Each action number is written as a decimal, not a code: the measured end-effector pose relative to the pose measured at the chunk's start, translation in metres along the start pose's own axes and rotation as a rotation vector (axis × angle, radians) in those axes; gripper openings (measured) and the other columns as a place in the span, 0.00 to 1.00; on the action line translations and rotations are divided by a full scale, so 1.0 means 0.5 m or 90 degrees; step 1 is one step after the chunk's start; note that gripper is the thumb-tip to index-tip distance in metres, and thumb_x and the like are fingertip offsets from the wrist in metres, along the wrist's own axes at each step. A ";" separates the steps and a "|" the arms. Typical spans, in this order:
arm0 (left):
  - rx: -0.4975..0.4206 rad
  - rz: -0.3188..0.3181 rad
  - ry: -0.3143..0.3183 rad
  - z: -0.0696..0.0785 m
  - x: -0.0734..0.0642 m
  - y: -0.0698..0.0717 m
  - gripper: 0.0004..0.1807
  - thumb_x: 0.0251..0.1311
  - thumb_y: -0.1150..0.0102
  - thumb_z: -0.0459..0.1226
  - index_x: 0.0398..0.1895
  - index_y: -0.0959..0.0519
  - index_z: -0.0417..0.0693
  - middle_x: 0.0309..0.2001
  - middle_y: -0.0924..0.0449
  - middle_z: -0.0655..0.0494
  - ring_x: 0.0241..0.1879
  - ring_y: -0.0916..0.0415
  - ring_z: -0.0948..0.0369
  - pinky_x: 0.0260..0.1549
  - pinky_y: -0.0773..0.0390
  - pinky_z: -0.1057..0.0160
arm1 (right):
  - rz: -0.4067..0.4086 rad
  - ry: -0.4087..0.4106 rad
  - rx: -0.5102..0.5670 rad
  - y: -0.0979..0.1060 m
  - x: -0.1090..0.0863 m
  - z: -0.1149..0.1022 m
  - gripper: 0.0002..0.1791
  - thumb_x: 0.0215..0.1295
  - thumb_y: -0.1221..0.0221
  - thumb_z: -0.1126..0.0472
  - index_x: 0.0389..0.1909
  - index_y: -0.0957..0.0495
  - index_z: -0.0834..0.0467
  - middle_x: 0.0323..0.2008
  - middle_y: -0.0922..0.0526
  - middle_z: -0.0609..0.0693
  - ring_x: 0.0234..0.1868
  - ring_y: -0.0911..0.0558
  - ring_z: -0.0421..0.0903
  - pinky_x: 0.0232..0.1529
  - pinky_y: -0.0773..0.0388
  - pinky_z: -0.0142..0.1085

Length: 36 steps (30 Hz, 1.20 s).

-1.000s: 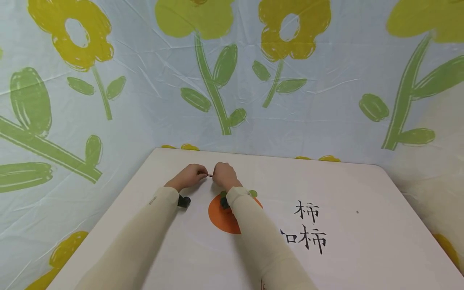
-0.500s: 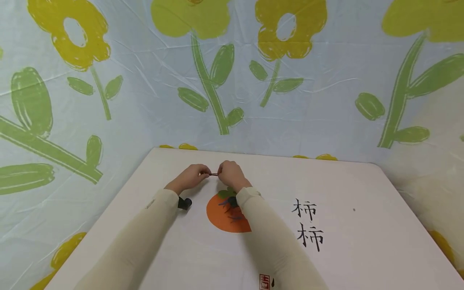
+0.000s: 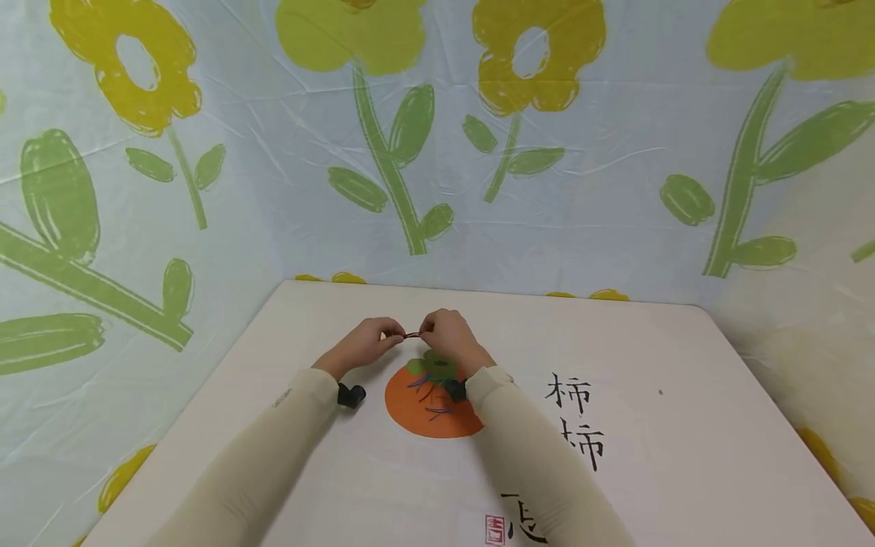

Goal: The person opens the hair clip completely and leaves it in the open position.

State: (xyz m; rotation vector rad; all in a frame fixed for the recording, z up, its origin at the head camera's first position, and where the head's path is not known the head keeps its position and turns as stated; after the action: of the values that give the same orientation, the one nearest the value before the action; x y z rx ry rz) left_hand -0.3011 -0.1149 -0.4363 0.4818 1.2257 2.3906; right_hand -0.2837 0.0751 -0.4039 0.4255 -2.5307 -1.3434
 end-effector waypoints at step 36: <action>-0.119 -0.002 -0.061 0.068 -0.039 -0.075 0.12 0.70 0.49 0.44 0.46 0.16 0.53 0.44 0.17 0.62 0.37 0.27 0.64 0.38 0.26 0.65 | 0.056 0.029 0.083 0.004 -0.143 0.064 0.06 0.67 0.41 0.58 0.39 0.16 0.53 0.35 0.15 0.46 0.34 0.22 0.40 0.36 0.24 0.36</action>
State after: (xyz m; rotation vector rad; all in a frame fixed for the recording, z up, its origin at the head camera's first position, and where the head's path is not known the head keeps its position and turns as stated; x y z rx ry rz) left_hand -0.2608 -0.0813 -0.4507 0.5286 0.9499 2.4199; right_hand -0.2284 0.1265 -0.4254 0.3616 -2.5761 -1.1292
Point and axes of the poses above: each hand's wrist, its own x-axis towards the middle knuckle, its own y-axis out of the back of the hand, z = x × y, the point moved 2 cm from there along x, towards the middle knuckle
